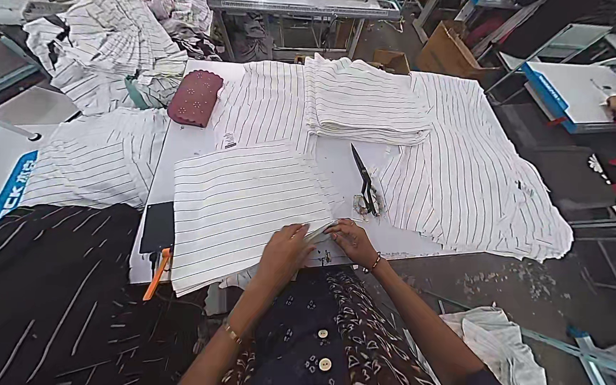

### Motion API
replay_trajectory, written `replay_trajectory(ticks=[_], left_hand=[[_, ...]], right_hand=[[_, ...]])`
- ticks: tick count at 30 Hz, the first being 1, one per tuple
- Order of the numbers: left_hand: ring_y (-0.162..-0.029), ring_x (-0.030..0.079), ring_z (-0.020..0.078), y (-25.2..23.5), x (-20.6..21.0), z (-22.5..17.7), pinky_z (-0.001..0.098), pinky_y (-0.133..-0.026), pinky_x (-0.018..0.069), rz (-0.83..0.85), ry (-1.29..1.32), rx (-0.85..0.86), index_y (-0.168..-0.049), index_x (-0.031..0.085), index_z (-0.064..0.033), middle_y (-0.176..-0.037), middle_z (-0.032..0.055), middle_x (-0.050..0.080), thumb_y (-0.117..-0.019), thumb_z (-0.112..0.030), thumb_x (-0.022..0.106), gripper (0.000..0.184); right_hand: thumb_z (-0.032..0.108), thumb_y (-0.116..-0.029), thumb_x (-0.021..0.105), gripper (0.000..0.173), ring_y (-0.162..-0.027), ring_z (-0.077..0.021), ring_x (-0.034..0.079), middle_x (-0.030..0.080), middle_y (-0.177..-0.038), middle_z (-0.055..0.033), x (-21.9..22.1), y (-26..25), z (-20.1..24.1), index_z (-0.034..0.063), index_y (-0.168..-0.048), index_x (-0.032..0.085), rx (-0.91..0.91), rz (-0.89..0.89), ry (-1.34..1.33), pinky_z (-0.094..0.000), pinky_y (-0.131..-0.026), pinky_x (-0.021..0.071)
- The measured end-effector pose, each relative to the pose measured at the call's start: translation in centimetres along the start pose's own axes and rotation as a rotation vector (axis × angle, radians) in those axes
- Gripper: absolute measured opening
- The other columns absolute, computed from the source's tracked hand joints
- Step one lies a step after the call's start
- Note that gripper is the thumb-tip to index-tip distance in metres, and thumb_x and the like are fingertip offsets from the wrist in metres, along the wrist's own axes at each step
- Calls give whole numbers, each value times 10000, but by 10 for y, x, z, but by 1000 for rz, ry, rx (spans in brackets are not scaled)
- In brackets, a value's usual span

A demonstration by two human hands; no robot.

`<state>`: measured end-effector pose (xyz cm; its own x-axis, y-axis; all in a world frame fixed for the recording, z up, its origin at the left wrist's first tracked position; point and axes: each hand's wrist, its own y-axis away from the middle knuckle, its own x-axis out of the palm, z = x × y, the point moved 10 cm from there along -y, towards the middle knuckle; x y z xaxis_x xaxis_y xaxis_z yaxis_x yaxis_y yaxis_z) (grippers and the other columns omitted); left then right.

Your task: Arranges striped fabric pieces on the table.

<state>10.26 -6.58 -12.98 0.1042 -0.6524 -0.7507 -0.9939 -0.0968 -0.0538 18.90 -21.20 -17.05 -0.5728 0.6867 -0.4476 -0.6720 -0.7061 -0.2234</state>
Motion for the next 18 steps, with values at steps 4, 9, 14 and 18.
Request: replay_trajectory(ticks=[4,9,14,18], left_hand=[[-899,740,382,-24,41,-28,470,-797,607,-151,42,254,-1001,749,55,-942,214,737,-950,-77,639,179],[-866,722,329,-11,65,-29,392,-776,603,-206,68,362,-957,762,18,-916,175,720,-941,-62,625,159],[-986,723,329,-10,82,-22,391,-883,592,-206,125,355,-946,751,23,-1012,173,736,-931,-32,627,137],[-987,721,343,-12,85,-17,415,-901,580,-221,180,299,-931,754,27,-1018,176,744,-922,-57,645,139]], right_hand=[[4,-864,578,215,-1152,-312,668,735,-1124,-194,-19,0,-5,-31,-958,769,-48,-74,60,-439,-1034,499],[37,-927,606,247,-1204,-417,596,572,-1313,-302,-88,-26,-43,-70,-1138,677,332,-184,468,-498,-993,516],[248,-1004,633,520,-1225,-400,602,577,-1333,-273,-97,-38,-62,-28,-1422,492,838,-4,657,-512,-1021,495],[293,-1009,593,433,-1085,-368,663,686,-1155,-229,-111,-17,-63,-20,-1307,609,974,89,582,-558,-944,491]])
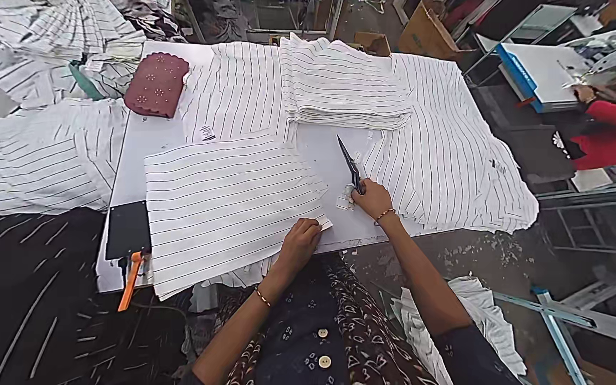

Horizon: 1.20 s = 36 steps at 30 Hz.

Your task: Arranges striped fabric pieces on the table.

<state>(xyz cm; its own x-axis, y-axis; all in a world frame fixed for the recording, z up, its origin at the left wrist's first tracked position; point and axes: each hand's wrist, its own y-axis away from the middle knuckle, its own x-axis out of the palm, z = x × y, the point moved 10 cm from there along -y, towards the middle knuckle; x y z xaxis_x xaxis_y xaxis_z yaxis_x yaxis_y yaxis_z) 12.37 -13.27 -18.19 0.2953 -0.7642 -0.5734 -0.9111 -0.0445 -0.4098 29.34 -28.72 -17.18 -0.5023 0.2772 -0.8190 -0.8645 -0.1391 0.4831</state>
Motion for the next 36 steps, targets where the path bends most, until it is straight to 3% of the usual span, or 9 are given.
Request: replay_trajectory(ticks=[3,5,8,11,14,19,23,29,36], left_hand=[[-1000,712,359,-1,2,4,463,-911,570,-3,46,-50,-941,758,30,-1032,178,743,-936,-83,653,154],[-1002,709,354,-2,3,4,465,-904,566,-8,52,-59,-940,761,19,-1036,172,743,-945,-106,653,166],[-1017,703,352,0,5,2,470,-898,559,14,47,-62,-936,760,12,-1047,166,743,-962,-128,638,188],[-1025,702,354,-2,4,2,474,-914,556,20,38,-59,-946,766,4,-1058,163,743,-962,-125,638,183],[-1028,703,362,-1,4,0,484,-904,559,23,26,-44,-965,776,-7,-1073,164,743,-955,-121,643,176],[-1007,710,345,3,4,-6,479,-860,558,4,-7,39,-988,795,-60,-1067,141,750,-940,-105,649,160],[-1020,712,331,5,3,-10,467,-870,557,-11,-26,82,-980,795,-75,-1074,131,752,-935,-103,649,155],[-1024,707,314,5,3,-9,443,-888,548,-14,-24,86,-973,796,-87,-1071,116,751,-941,-107,646,154],[-1031,707,321,5,4,-7,467,-894,546,-2,-20,72,-986,794,-80,-1071,123,750,-947,-118,641,163]], right_hand=[[81,-1034,495,310,-879,-164,654,690,-1049,-153,19,32,-26,-92,-1272,590,-162,124,-438,-340,-818,533],[14,-1009,449,261,-836,-108,680,697,-978,-95,45,78,-34,-106,-1222,540,-221,259,-719,-291,-796,573],[109,-1007,469,124,-610,28,580,597,-702,107,87,155,-55,48,-991,576,-172,300,-876,-174,-606,518],[17,-987,461,194,-708,98,564,617,-757,126,107,205,-75,13,-943,649,-68,254,-870,-129,-720,491],[-53,-995,383,271,-760,108,616,678,-813,117,120,220,-79,23,-1014,642,54,282,-983,-120,-775,526],[88,-1062,450,242,-823,49,565,628,-921,10,130,193,-58,-61,-1179,601,-2,410,-802,-150,-809,478],[256,-1037,572,235,-733,12,574,608,-819,35,141,178,-54,28,-1064,621,25,428,-763,-197,-732,495],[243,-970,685,246,-537,24,490,522,-596,99,146,174,-66,101,-791,594,14,283,-724,-192,-562,424],[212,-995,649,208,-565,33,538,568,-626,92,145,177,-56,82,-835,619,51,322,-822,-176,-581,461]])
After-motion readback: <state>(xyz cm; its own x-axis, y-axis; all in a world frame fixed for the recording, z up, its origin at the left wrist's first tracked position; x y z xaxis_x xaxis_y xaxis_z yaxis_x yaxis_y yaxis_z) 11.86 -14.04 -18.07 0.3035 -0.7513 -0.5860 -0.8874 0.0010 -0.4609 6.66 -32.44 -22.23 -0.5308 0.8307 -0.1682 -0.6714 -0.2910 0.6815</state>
